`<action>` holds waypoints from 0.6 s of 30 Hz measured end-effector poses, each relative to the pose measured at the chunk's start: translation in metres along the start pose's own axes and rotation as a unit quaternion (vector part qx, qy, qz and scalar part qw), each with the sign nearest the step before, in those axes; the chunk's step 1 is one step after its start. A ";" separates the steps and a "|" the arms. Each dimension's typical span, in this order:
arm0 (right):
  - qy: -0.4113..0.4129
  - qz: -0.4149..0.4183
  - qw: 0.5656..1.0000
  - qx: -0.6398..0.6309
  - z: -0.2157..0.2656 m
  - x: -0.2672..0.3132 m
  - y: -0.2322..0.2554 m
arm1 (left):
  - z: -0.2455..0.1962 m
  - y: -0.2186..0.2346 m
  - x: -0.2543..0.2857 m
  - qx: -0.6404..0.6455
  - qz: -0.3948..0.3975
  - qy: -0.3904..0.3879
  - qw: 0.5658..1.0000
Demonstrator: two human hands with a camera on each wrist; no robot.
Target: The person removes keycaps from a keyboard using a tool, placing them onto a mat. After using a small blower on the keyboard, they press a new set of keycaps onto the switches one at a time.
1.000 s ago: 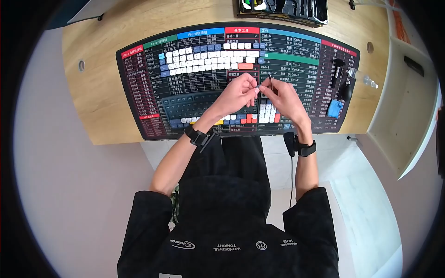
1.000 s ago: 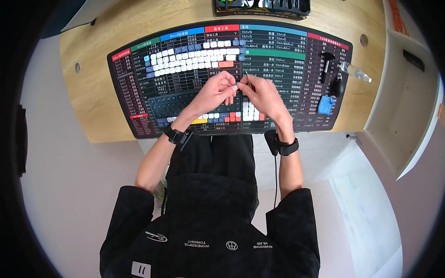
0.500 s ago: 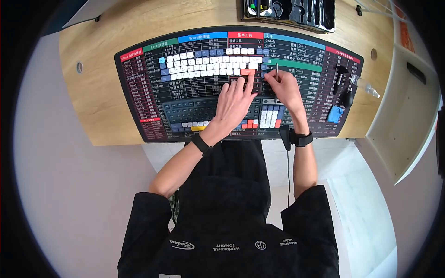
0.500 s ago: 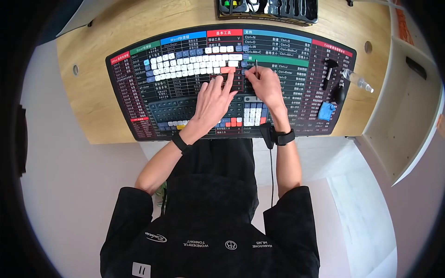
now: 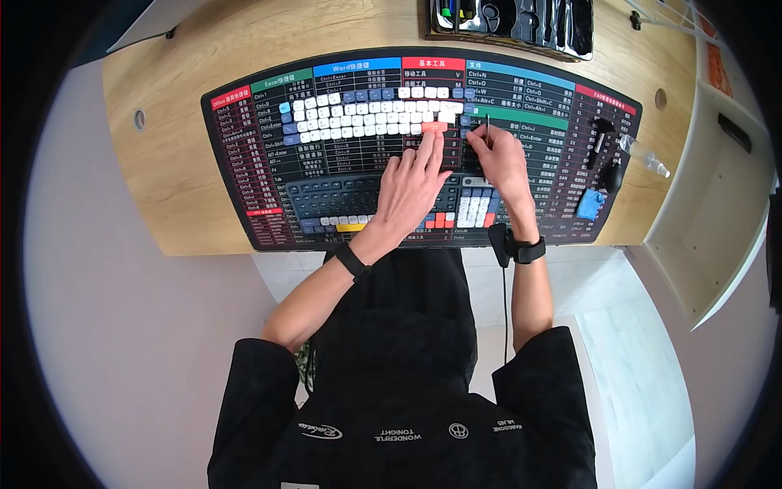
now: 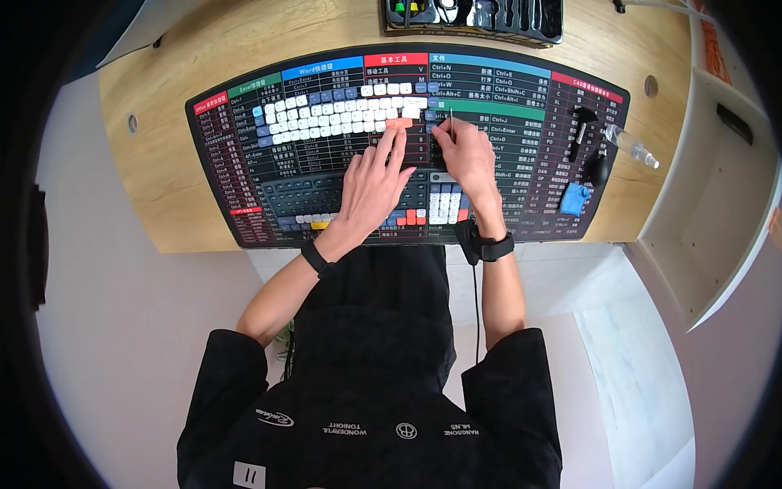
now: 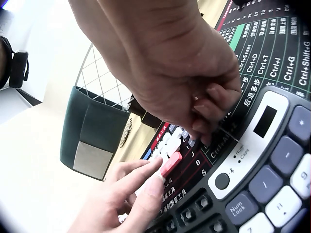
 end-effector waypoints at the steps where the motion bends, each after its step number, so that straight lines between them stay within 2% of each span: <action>1: 0.000 0.001 1.000 0.003 -0.001 0.000 0.000 | 0.000 -0.002 0.001 -0.009 0.011 0.006 1.000; 18: 0.012 -0.014 1.000 0.015 0.004 0.001 0.001 | -0.002 -0.016 0.001 -0.054 0.054 0.006 0.997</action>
Point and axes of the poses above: each hand's wrist, its own x-axis away from the middle knuckle, its own y-axis out of the back of the hand, z = x × y, the point moved 9 cm from there along -x, towards the middle knuckle, and after that the axes turned 12 degrees about -y, right-handed, at the moved point
